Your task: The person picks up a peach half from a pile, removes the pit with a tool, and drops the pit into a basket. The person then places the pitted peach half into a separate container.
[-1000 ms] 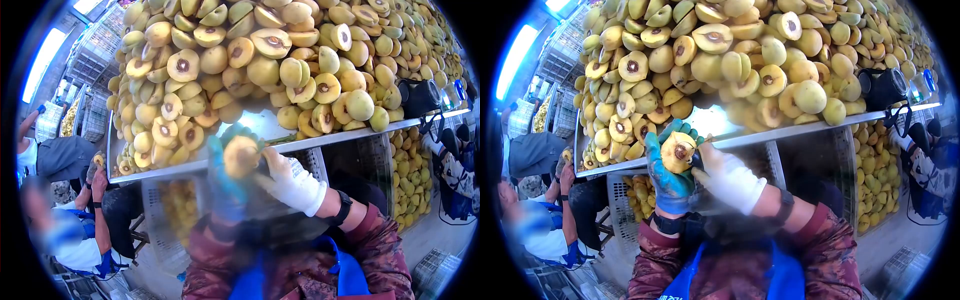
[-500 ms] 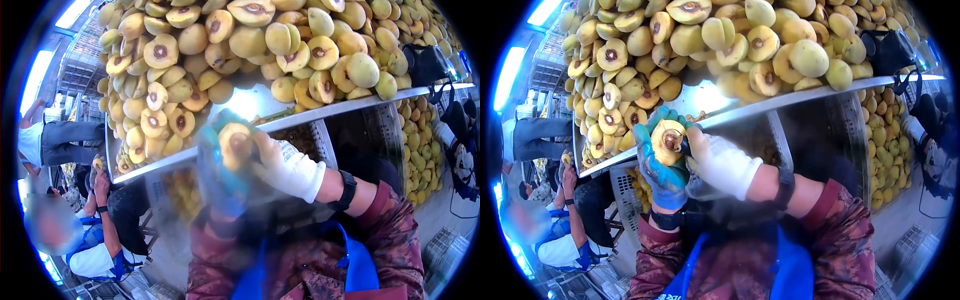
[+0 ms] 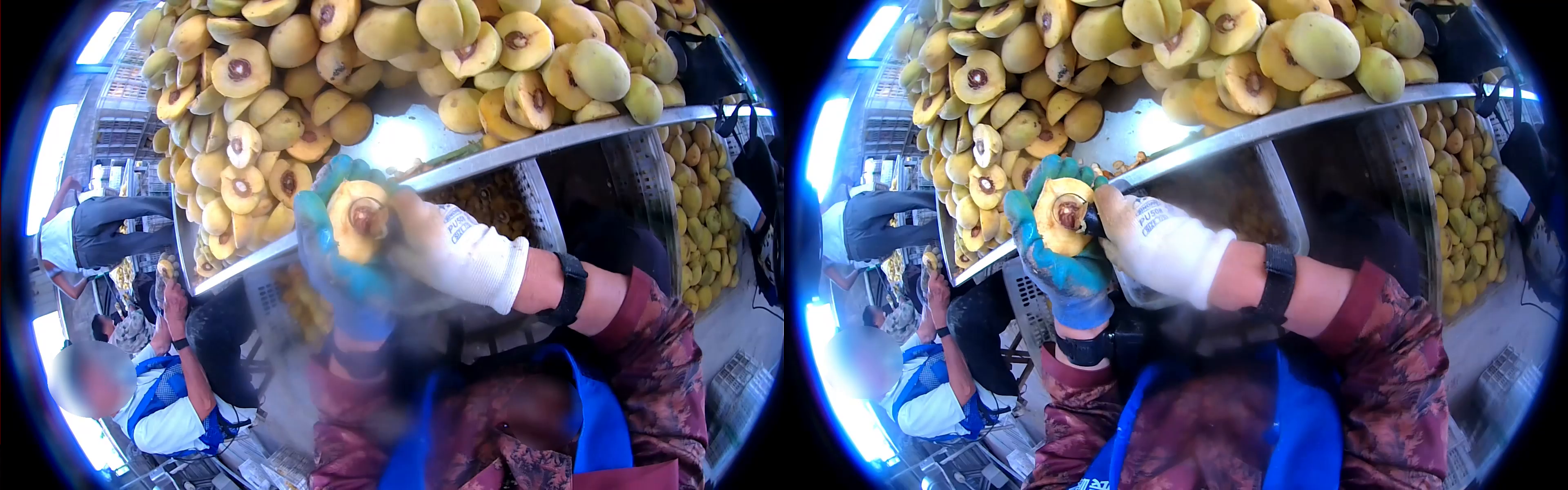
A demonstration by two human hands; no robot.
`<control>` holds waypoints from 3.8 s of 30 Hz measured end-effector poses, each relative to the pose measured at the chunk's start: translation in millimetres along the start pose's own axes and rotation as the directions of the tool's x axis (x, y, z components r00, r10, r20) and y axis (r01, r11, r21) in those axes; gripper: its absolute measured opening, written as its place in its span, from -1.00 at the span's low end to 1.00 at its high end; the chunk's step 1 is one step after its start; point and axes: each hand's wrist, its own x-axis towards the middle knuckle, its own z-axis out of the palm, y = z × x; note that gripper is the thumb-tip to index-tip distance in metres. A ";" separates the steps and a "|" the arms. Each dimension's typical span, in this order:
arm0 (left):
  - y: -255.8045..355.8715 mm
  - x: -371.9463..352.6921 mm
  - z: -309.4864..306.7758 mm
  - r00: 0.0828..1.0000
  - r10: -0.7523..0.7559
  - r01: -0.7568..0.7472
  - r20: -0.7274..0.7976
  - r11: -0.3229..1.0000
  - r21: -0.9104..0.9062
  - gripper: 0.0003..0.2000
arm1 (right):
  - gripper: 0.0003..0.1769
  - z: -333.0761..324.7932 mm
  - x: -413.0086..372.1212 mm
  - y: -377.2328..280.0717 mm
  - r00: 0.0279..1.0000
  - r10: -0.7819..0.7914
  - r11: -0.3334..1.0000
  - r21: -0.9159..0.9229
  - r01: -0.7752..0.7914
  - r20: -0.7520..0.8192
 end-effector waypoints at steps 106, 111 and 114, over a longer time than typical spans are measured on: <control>24.8 3.7 24.8 0.826 -0.370 0.426 0.425 0.904 -0.041 -0.46 | -0.82 -56.6 -45.2 -42.5 0.606 -0.176 -0.376 0.516 -0.770 0.776; 27.1 5.8 26.0 0.785 -0.384 0.506 0.486 0.850 -0.145 -0.66 | -0.83 -57.4 -45.5 -43.4 0.625 -0.142 -0.331 0.559 -0.761 0.767; 32.8 11.7 23.9 0.706 -0.487 0.586 0.514 0.810 -0.038 -0.65 | -0.83 -58.8 -46.5 -48.4 0.634 0.049 -0.147 0.633 -0.760 0.772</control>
